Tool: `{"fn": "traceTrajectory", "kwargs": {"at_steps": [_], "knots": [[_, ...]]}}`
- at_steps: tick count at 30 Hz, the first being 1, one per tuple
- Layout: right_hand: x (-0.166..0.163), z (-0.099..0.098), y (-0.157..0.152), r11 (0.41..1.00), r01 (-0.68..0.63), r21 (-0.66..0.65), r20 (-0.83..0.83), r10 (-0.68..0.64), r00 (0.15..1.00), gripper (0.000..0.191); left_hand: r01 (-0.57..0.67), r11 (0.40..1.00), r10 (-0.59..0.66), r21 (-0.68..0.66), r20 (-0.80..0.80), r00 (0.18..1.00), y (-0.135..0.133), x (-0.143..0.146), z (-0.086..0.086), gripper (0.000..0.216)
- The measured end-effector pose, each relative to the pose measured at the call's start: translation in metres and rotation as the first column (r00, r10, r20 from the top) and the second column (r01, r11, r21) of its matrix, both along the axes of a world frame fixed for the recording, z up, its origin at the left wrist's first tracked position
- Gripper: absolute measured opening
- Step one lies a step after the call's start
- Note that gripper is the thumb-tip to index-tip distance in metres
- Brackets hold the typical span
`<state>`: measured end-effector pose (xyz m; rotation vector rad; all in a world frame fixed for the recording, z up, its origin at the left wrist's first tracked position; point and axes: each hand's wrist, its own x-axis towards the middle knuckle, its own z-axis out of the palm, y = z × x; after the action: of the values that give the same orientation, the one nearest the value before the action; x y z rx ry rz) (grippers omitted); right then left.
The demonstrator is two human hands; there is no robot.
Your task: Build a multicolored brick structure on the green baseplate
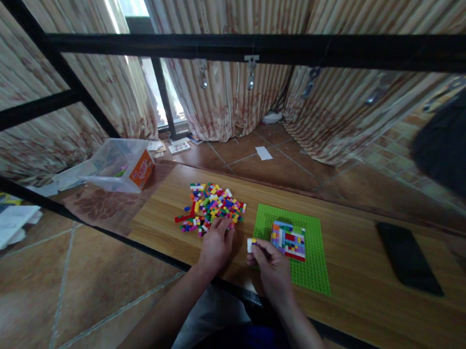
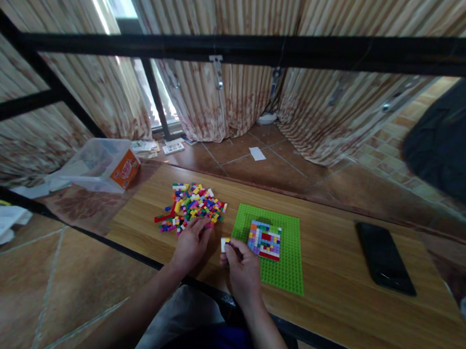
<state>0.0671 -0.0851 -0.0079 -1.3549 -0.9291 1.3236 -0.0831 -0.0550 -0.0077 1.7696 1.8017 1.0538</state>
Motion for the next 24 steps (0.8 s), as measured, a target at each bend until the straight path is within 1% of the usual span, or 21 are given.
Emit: {"fn": "traceTrajectory", "kwargs": {"at_steps": [2,3,5,6,8,10,11,13,14,18,20,24], "knots": [[-0.001,0.001,0.0,1.0,0.014,-0.02,-0.025,-0.015,1.0,0.04,-0.001,0.999,0.0,0.035,0.025,1.0,-0.003,0.002,0.002,0.023],[-0.001,0.002,0.0,0.999,0.017,-0.032,-0.034,-0.019,0.999,0.04,0.01,0.999,-0.013,0.047,0.071,0.997,-0.006,0.003,0.003,0.023],[0.0,0.003,0.0,0.999,0.01,-0.05,-0.047,-0.013,0.999,0.037,0.066,0.998,-0.067,0.014,0.232,0.97,-0.011,0.007,0.005,0.023],[0.0,0.003,0.0,0.999,0.0,-0.049,-0.049,-0.002,0.999,0.036,0.121,0.992,-0.103,-0.033,0.342,0.934,-0.014,0.01,0.007,0.022],[0.001,0.005,-0.002,0.999,-0.029,-0.031,-0.044,0.028,0.999,0.033,0.25,0.959,-0.129,-0.135,0.577,0.807,-0.018,0.015,0.009,0.022],[0.002,0.008,-0.004,0.999,-0.045,-0.014,-0.047,0.045,0.998,0.031,0.328,0.922,-0.077,-0.205,0.735,0.674,-0.021,0.019,0.013,0.025],[0.002,0.01,-0.005,0.999,-0.048,-0.011,-0.057,0.048,0.997,0.031,0.334,0.914,-0.035,-0.23,0.776,0.63,-0.022,0.02,0.016,0.026],[0.004,0.013,-0.008,0.999,-0.05,-0.013,-0.086,0.049,0.995,0.032,0.311,0.913,0.038,-0.265,0.813,0.582,-0.024,0.022,0.021,0.028],[0.005,0.015,-0.009,0.999,-0.05,-0.014,-0.097,0.049,0.994,0.033,0.308,0.912,0.054,-0.272,0.823,0.565,-0.025,0.022,0.023,0.028],[0.008,0.021,-0.013,0.998,-0.055,0.006,-0.101,0.055,0.993,0.029,0.344,0.91,0.026,-0.233,0.858,0.514,-0.028,0.025,0.029,0.027],[0.009,0.023,-0.013,0.998,-0.056,0.027,-0.093,0.058,0.994,0.025,0.358,0.909,-0.002,-0.216,0.855,0.519,-0.029,0.027,0.031,0.025],[0.012,0.027,-0.014,0.995,-0.082,0.054,-0.043,0.084,0.995,0.021,0.37,0.908,-0.065,-0.195,0.809,0.584,-0.031,0.029,0.034,0.02]]}}
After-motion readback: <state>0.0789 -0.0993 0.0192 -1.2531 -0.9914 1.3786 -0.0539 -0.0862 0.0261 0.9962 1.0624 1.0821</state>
